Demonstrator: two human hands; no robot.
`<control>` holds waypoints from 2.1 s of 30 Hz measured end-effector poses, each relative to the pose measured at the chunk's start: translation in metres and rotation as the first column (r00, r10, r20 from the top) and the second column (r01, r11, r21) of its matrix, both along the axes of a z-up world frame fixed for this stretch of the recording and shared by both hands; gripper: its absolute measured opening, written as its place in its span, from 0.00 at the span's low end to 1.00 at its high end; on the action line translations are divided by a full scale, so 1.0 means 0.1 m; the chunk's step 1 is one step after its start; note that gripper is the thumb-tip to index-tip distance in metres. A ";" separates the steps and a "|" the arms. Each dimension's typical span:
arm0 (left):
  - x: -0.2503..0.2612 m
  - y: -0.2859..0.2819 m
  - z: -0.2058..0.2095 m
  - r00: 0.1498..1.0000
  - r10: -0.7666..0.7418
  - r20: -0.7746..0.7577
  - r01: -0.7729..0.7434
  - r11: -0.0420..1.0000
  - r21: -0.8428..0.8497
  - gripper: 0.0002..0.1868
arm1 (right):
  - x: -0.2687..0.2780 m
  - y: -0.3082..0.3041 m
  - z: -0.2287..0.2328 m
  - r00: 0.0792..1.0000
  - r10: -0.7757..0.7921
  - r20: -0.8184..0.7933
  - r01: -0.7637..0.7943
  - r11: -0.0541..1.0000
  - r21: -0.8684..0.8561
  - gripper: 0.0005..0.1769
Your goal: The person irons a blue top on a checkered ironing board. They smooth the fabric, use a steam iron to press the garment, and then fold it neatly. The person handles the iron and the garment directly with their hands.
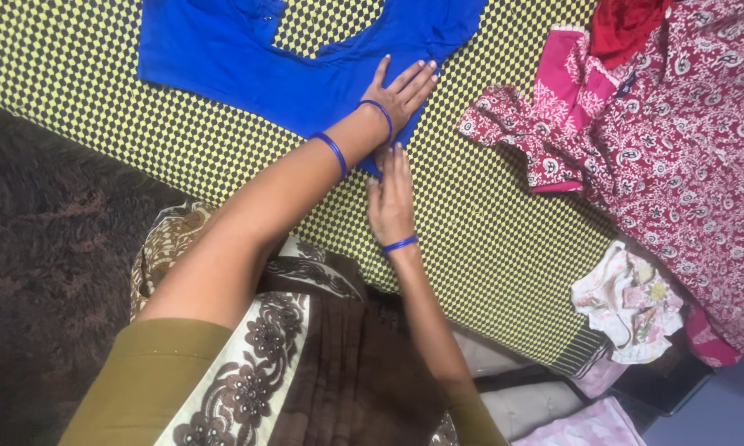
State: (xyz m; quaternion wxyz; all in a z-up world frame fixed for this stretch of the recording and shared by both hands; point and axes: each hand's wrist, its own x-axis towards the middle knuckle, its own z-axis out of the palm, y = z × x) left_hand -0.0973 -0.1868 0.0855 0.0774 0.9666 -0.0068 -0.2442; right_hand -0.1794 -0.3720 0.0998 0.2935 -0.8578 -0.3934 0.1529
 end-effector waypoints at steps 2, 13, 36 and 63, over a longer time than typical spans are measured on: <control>0.01 -0.03 -0.15 0.999 0.023 0.050 -0.023 1.000 -0.003 0.67 | -0.09 0.04 0.07 1.000 0.018 0.024 -0.017 0.999 -0.047 0.42; 0.10 -0.03 -0.75 0.996 0.022 0.088 -0.019 0.999 -0.035 0.47 | -0.06 0.25 0.19 0.997 -0.081 -0.001 0.079 0.972 -0.221 0.40; -3.02 1.67 0.19 0.586 0.704 0.402 -0.704 0.688 -0.179 0.38 | 0.27 0.63 -0.21 0.960 -0.235 0.154 0.266 0.938 -0.224 0.44; -2.66 3.18 -0.10 0.319 0.791 0.522 -0.576 0.599 -0.556 0.15 | -0.60 1.14 -0.18 0.613 -0.579 0.537 0.697 0.717 -0.023 0.27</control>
